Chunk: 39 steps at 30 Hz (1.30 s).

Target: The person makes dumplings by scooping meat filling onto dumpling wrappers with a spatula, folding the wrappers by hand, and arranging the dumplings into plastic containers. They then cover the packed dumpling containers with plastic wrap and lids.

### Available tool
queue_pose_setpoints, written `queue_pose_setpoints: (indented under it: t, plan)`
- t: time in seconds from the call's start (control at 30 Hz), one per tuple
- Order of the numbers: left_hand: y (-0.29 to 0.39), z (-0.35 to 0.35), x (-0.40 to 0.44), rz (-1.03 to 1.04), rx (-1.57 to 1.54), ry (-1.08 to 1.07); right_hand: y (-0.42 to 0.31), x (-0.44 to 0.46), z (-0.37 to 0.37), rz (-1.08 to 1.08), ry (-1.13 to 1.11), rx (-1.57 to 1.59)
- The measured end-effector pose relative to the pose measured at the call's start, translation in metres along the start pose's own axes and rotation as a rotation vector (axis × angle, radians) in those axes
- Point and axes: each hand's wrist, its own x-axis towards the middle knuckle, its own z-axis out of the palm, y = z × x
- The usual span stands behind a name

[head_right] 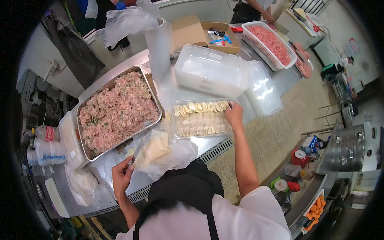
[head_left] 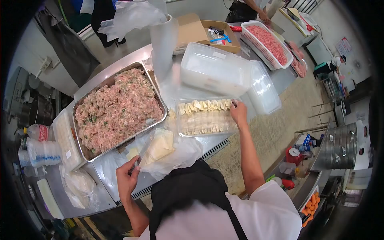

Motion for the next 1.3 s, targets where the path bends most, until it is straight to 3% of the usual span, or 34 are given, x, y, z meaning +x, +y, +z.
queue_pose_setpoints:
  t: [0.27, 0.33, 0.43, 0.57, 0.63, 0.67, 0.7, 0.8, 0.87, 1.0, 1.03, 1.07, 1.1, 1.13, 1.2, 1.23, 1.3]
  plan:
    - [-0.002, -0.003, -0.005, -0.01, 0.018, 0.031, -0.002, -0.007, 0.002, -0.009, -0.005, -0.077]
    - [-0.004, -0.006, -0.008, -0.009, 0.076, 0.022, -0.004, -0.01, 0.002, -0.224, 0.121, -0.107]
    - [-0.012, -0.01, -0.012, 0.041, 0.057, 0.088, 0.0, -0.012, 0.007, -0.346, 0.11, -0.222]
    - [-0.018, -0.017, -0.013, -0.057, -0.038, 0.221, -0.082, -0.039, 0.009, -0.481, 0.111, -0.022]
    - [-0.017, -0.021, -0.013, -0.112, -0.043, 0.226, -0.125, -0.078, 0.035, -0.573, -0.236, 0.387]
    - [-0.017, -0.022, -0.012, -0.15, -0.052, 0.217, -0.156, -0.106, 0.044, -0.445, -0.475, 0.405]
    - [-0.017, -0.021, -0.011, -0.154, -0.053, 0.221, -0.17, -0.125, 0.061, -0.621, -0.548, 0.423]
    - [-0.018, -0.02, -0.015, -0.11, -0.086, 0.237, -0.189, -0.164, 0.108, -0.73, -0.497, 0.322]
    - [-0.019, -0.023, -0.015, -0.05, -0.158, 0.251, -0.186, -0.167, 0.132, -0.635, -0.506, 0.128]
    - [-0.037, -0.048, -0.004, -0.082, -0.066, 0.267, -0.191, -0.152, 0.118, -0.645, -0.445, 0.219]
    - [-0.032, -0.056, 0.007, 0.055, 0.227, 0.261, -0.195, -0.151, 0.11, -0.648, -0.442, 0.221]
    - [-0.026, -0.063, 0.017, 0.191, 0.519, 0.253, -0.198, -0.15, 0.103, -0.488, -0.49, 0.426]
    - [-0.017, -0.067, 0.028, 0.191, 0.52, 0.259, -0.201, -0.148, 0.095, -0.324, -0.535, 0.625]
    - [-0.003, -0.067, 0.04, 0.211, 0.641, 0.224, -0.202, -0.143, 0.087, -0.331, -0.534, 0.628]
    - [0.013, -0.059, 0.069, 0.233, 0.764, 0.19, -0.197, -0.13, 0.069, 0.117, -0.753, 1.083]
    - [0.015, -0.052, 0.085, 0.231, 0.818, 0.214, -0.189, -0.124, 0.064, 0.115, -0.749, 1.086]
    - [0.005, -0.043, 0.106, 0.237, 0.875, 0.234, -0.173, -0.118, 0.057, 0.307, -0.899, 1.349]
